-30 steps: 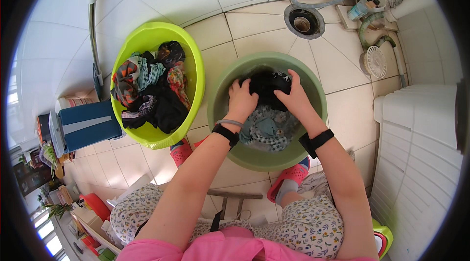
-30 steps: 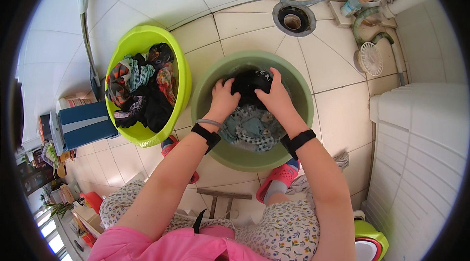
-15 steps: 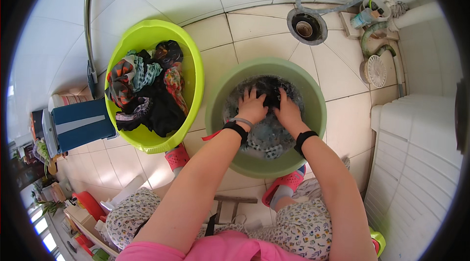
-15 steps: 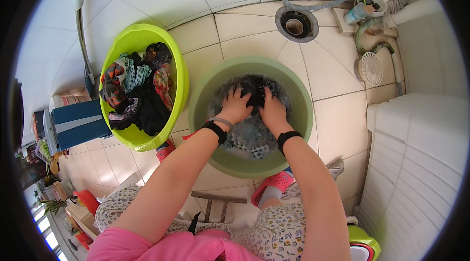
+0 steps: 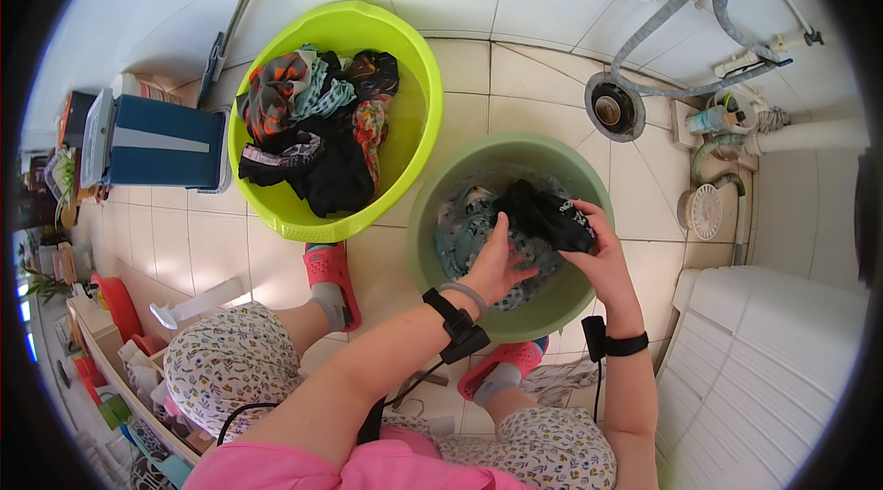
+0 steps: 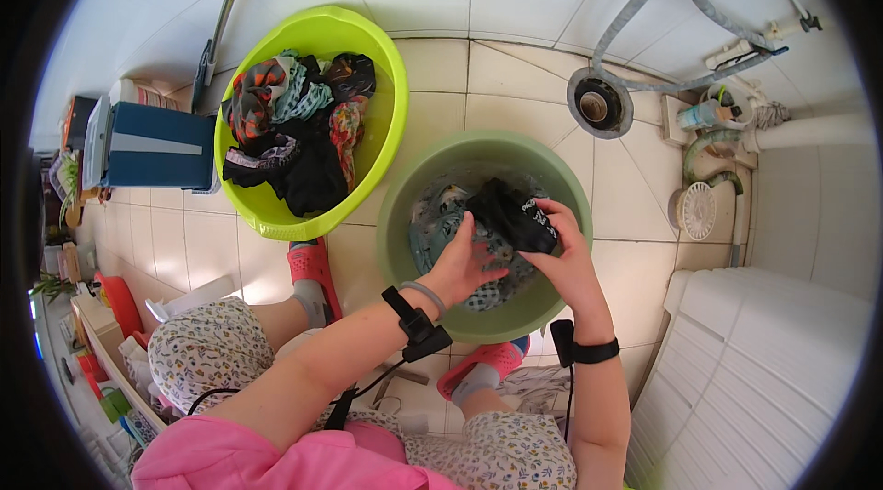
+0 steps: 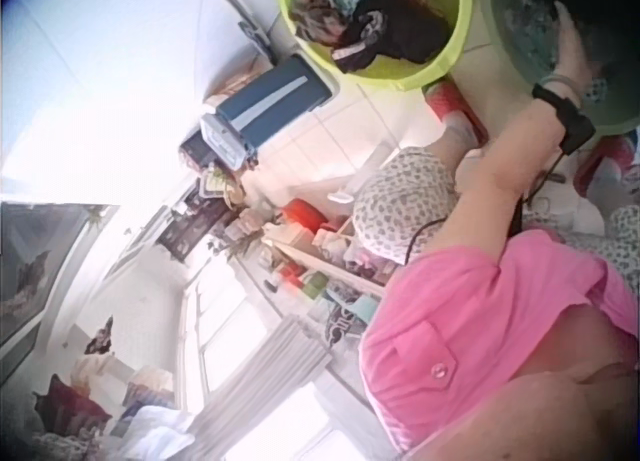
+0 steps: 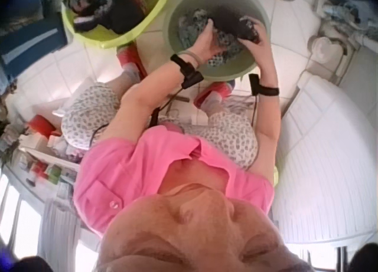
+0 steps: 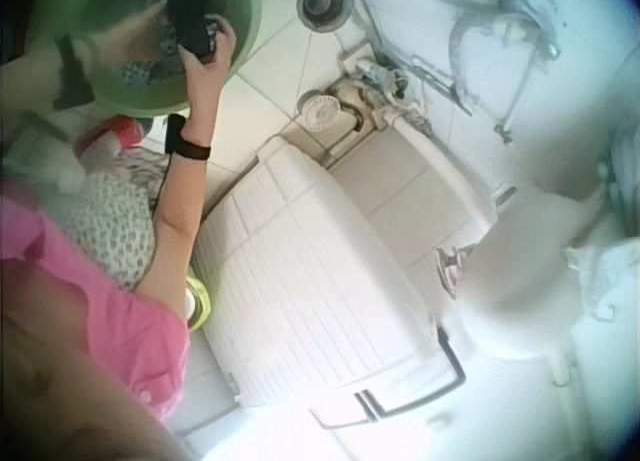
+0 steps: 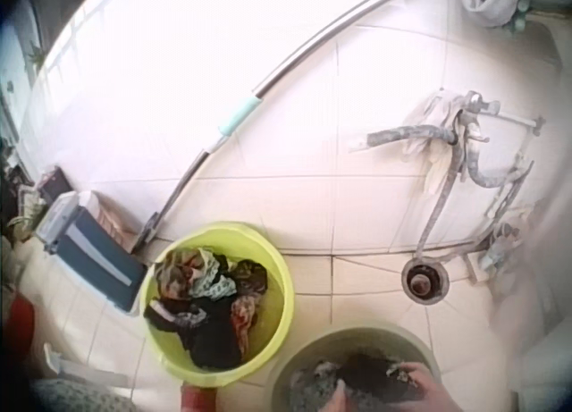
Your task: The person is hand washing a black garment in a basin of soapy water on the floor.
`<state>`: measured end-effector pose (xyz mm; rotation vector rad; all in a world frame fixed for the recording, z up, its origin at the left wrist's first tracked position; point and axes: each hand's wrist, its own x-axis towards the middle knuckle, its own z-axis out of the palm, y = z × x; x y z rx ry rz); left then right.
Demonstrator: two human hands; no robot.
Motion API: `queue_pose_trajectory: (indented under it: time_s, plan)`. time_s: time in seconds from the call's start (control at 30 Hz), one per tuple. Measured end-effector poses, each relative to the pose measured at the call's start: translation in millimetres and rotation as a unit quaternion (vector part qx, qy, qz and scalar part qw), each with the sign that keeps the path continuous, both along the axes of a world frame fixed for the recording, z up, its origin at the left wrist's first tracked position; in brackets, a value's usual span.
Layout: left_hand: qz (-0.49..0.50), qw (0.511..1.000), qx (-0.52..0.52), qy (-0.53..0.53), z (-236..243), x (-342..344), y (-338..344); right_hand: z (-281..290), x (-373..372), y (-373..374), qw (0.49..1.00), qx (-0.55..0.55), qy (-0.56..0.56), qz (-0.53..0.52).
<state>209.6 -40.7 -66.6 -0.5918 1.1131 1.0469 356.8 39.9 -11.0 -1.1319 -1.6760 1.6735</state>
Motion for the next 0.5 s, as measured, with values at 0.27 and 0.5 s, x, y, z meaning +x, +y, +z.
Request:
queue_pose_trajectory:
  time_s: [0.27, 0.5]
  plan:
    - [0.087, 0.941, 0.191, -0.265, 2, 10, 13, 42, 28, -12, 0.968, -0.171, 0.176, 0.058]
    - [0.043, 0.966, 0.115, -0.228, -15, 7, 9, 8, 50, -5, 0.926, -0.307, 0.208, 0.073]
